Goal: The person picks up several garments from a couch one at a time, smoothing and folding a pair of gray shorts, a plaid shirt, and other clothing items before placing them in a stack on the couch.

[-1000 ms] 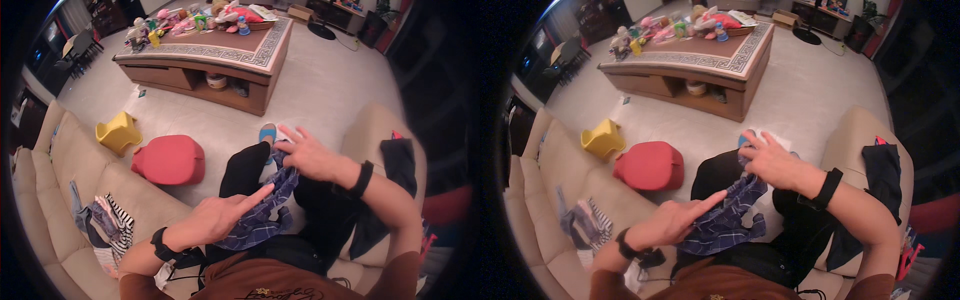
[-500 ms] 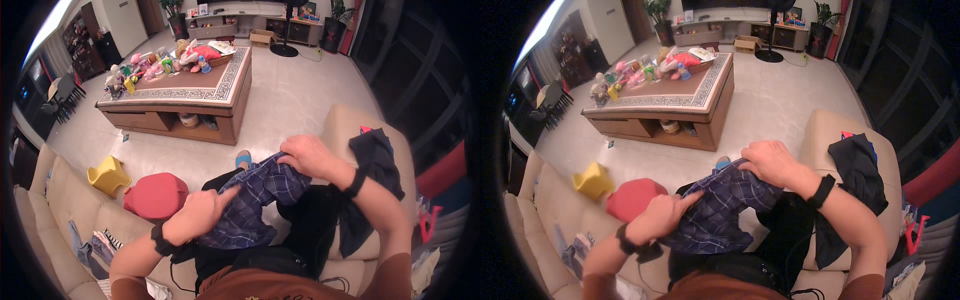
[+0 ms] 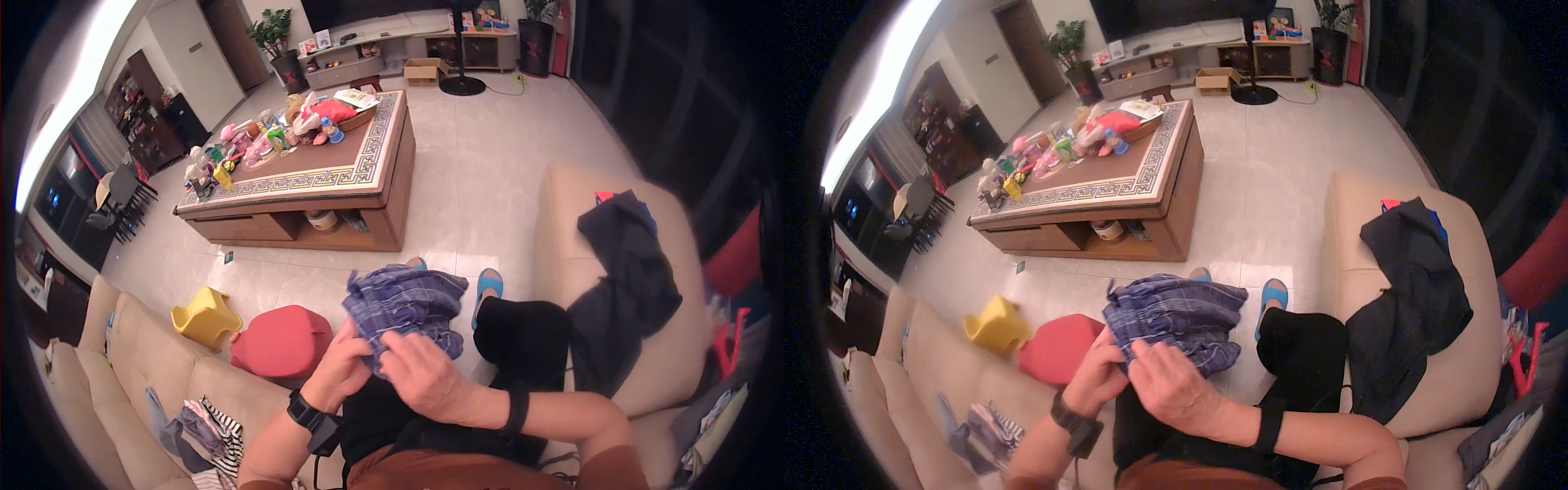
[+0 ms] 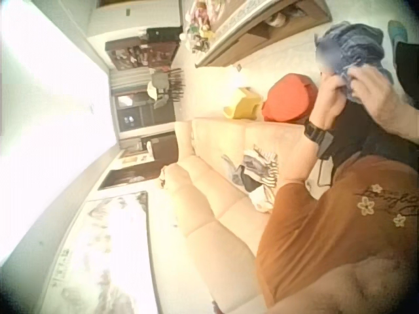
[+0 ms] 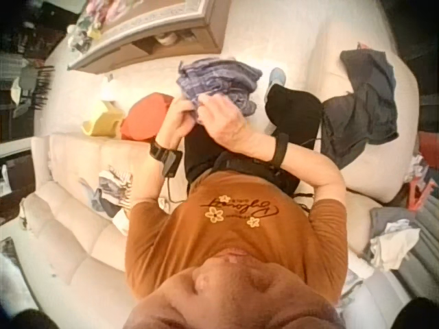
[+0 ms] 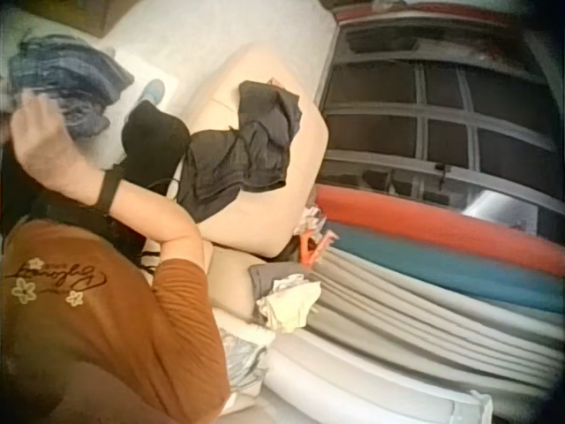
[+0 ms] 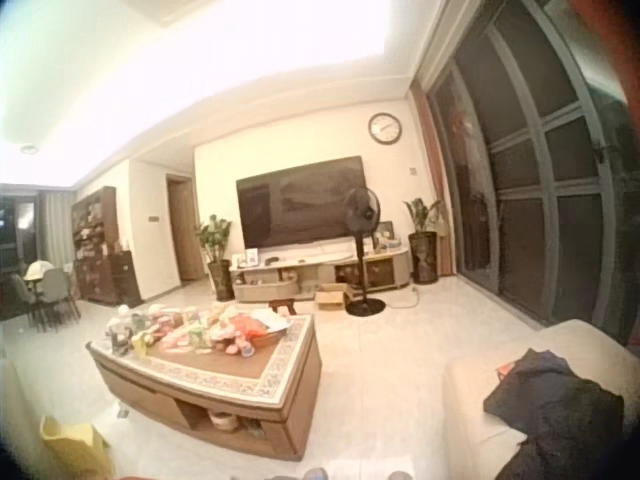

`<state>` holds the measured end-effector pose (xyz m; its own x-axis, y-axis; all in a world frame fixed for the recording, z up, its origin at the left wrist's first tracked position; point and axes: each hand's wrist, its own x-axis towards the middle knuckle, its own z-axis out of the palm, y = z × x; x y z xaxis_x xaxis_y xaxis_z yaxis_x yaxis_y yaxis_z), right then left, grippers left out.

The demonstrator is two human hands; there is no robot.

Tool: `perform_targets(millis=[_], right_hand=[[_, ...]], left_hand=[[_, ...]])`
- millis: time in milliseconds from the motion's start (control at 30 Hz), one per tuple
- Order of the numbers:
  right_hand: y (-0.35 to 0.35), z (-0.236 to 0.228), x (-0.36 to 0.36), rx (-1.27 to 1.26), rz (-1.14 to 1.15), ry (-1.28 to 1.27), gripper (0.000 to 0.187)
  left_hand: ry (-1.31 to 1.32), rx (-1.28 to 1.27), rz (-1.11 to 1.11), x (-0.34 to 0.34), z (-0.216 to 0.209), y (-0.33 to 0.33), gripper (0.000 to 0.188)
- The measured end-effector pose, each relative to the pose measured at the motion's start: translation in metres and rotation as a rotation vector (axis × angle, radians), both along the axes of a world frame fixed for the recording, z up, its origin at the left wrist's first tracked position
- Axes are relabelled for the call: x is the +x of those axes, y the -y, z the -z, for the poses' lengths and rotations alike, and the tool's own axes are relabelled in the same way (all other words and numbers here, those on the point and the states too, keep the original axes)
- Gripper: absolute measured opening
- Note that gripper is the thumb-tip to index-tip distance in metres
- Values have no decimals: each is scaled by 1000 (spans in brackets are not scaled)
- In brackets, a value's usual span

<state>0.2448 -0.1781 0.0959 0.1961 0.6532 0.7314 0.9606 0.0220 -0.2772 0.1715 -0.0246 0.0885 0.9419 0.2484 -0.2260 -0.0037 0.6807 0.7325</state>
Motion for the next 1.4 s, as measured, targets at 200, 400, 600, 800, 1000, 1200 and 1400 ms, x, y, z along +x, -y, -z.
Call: perform_targets(millis=[200,400,600,800,1000,1200,1400], right_hand=[[-18,20,-42,-30,-206,-84,26],[9,42,-1,-148,-378,-467,21],[31,153,91,-818,-45,-922,9],[-17,223,110,-762,92,-1258,45],[-49,263,93,-793,-94,-1952,83],[-44,238,86,-499,-485,-2106,43],[7,154,123,-285,-203,-2148,32]], left_hand=[[-207,213,-277,-22,4,-2,42],[-200,261,-408,-93,-2,-52,53],[-438,371,-443,-179,3,-89,66],[-434,341,-508,-202,-5,-91,66],[-397,366,-648,-210,-12,-92,60],[-590,568,-499,-212,0,-117,59],[-622,435,-296,-217,28,-131,62]])
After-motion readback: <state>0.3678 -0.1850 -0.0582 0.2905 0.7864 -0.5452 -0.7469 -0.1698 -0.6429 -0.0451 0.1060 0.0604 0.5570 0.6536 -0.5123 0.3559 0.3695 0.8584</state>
